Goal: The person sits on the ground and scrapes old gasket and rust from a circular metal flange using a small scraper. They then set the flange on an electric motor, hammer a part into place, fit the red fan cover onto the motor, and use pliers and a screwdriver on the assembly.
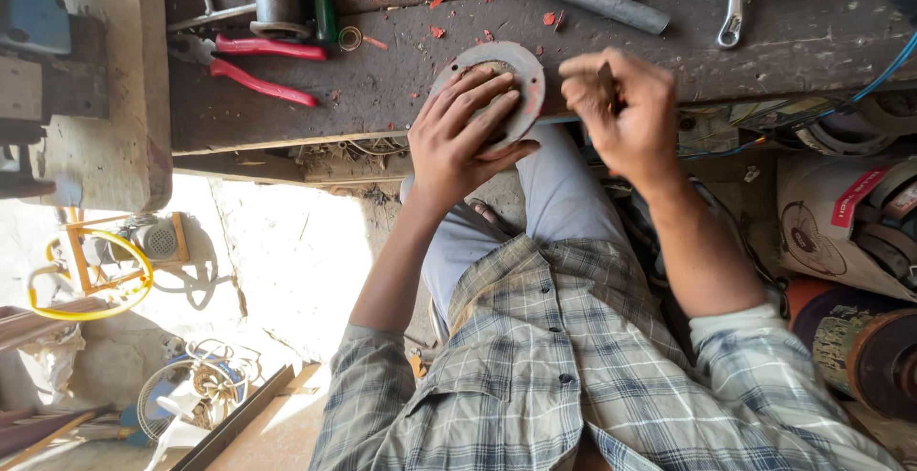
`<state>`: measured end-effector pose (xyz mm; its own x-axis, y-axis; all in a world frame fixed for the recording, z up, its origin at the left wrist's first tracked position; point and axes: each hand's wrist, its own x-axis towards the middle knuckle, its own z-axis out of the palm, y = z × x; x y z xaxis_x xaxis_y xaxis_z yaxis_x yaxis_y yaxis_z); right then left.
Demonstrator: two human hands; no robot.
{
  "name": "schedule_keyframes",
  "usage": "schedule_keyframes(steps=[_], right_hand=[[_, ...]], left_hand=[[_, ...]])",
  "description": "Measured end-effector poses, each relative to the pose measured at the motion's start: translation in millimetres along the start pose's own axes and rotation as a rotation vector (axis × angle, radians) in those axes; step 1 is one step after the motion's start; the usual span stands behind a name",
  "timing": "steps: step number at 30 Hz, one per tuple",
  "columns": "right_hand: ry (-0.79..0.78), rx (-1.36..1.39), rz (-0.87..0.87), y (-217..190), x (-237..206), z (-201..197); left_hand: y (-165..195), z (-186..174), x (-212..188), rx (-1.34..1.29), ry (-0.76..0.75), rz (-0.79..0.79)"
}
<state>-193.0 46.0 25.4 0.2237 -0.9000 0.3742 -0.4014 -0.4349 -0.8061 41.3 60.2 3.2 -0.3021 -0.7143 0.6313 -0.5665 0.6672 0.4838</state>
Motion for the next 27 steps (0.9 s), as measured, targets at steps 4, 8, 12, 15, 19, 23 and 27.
schedule_keyframes(steps=[4,8,12,15,19,23,27], right_hand=[[-0.050,0.042,0.152,-7,-29,25],[-0.056,-0.085,0.046,-6,-37,32],[-0.023,-0.074,0.095,-7,-35,32],[0.009,-0.002,0.088,-10,-38,36],[0.066,0.021,0.053,-10,-43,38],[0.130,-0.131,0.065,-6,-43,35],[0.076,0.091,0.211,-7,-48,38]], left_hand=[[0,2,2,0.046,-0.108,-0.036],[-17,-30,-5,-0.122,-0.149,-0.046],[-36,-54,-19,-0.098,-0.211,-0.096],[-38,-54,-33,-0.109,-0.154,-0.100],[-34,-47,-51,-0.110,0.016,-0.102],[-28,-45,-62,-0.160,0.093,-0.115],[-24,-52,-62,-0.128,0.101,-0.109]])
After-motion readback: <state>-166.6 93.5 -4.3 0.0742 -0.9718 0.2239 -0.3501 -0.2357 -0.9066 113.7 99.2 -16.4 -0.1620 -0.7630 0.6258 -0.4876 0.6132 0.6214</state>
